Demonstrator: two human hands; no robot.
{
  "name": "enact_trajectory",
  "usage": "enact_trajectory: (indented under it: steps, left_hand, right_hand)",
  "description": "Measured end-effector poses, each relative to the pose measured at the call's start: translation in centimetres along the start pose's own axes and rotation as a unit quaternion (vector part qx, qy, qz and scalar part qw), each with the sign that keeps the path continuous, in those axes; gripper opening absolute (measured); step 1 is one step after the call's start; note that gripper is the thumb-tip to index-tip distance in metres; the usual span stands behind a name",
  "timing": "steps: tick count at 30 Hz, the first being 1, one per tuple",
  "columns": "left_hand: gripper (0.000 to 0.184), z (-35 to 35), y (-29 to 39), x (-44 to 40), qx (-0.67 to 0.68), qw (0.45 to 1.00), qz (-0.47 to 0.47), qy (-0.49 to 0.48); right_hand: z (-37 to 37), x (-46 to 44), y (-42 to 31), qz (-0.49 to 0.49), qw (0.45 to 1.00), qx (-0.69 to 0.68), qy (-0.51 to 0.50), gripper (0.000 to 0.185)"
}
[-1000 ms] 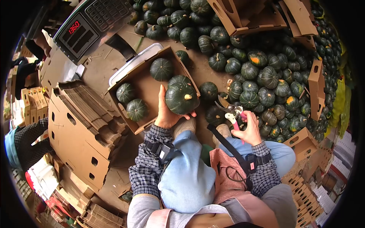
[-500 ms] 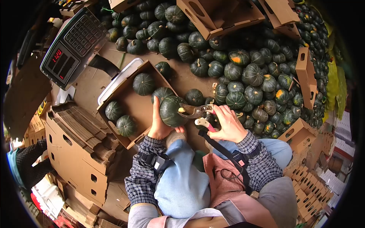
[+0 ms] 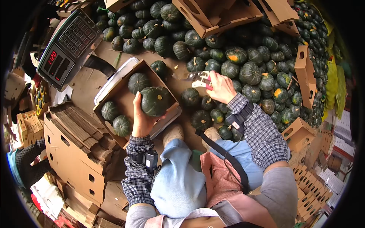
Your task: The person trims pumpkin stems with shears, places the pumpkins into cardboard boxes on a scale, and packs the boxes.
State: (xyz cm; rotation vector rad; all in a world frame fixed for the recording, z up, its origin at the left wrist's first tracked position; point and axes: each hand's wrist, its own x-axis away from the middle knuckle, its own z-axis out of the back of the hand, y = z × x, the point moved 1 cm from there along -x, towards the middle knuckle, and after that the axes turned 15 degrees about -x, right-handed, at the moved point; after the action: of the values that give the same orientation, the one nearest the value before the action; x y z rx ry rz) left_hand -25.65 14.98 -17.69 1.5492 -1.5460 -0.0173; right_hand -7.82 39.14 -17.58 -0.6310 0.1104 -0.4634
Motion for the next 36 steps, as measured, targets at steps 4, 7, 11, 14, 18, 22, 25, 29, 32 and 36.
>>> enact_trajectory:
  steps: [4, 7, 11, 14, 18, 22, 25, 29, 32, 36]
  left_hand:
    - [0.065, 1.6, 2.2, 1.7, -0.554, 0.762, -0.206, 0.265]
    - [0.071, 2.2, 2.5, 2.4, -0.772, 0.494, -0.181, 0.356]
    - [0.070, 5.4, 2.0, 0.9, -0.758, 0.480, -0.216, 0.386]
    - [0.066, 7.1, 1.5, 0.0, -0.727, 0.495, -0.251, 0.404]
    - [0.059, 6.4, 2.5, 0.8, -0.672, 0.567, -0.272, 0.391]
    - [0.051, 5.2, 3.1, 3.3, -0.670, 0.566, -0.267, 0.398]
    - [0.043, 5.2, 3.0, 4.3, -0.663, 0.587, -0.264, 0.383]
    - [0.038, 4.6, 2.6, 3.7, -0.656, 0.596, -0.260, 0.383]
    - [0.033, 3.3, 2.4, 3.4, -0.715, 0.535, -0.286, 0.348]
    - [0.025, 1.8, 1.6, 3.1, -0.717, 0.569, -0.345, 0.208]
  right_hand:
    - [-2.1, -3.9, 4.7, -0.306, 0.946, 0.029, 0.102, 0.057]
    - [-3.3, -5.2, 5.0, -0.372, 0.912, 0.014, 0.175, 0.060]
    - [-4.8, -6.6, 4.9, -0.420, 0.878, 0.046, 0.224, 0.057]
    - [-5.7, -6.2, 4.6, -0.399, 0.881, 0.071, 0.244, 0.057]
    - [-6.9, -5.6, 4.8, -0.420, 0.874, 0.054, 0.239, 0.054]
    - [-7.0, -5.4, 3.8, -0.255, 0.871, 0.155, 0.391, 0.050]
    - [-7.7, -6.5, 1.7, -0.178, 0.928, -0.217, 0.246, 0.045]
    - [-10.0, -12.3, -1.4, -0.021, 0.908, -0.419, -0.006, 0.041]
    - [-13.2, -15.9, -1.1, -0.042, 0.873, -0.481, -0.074, 0.039]
    - [-15.3, -16.7, -1.0, 0.014, 0.909, -0.414, -0.038, 0.041]
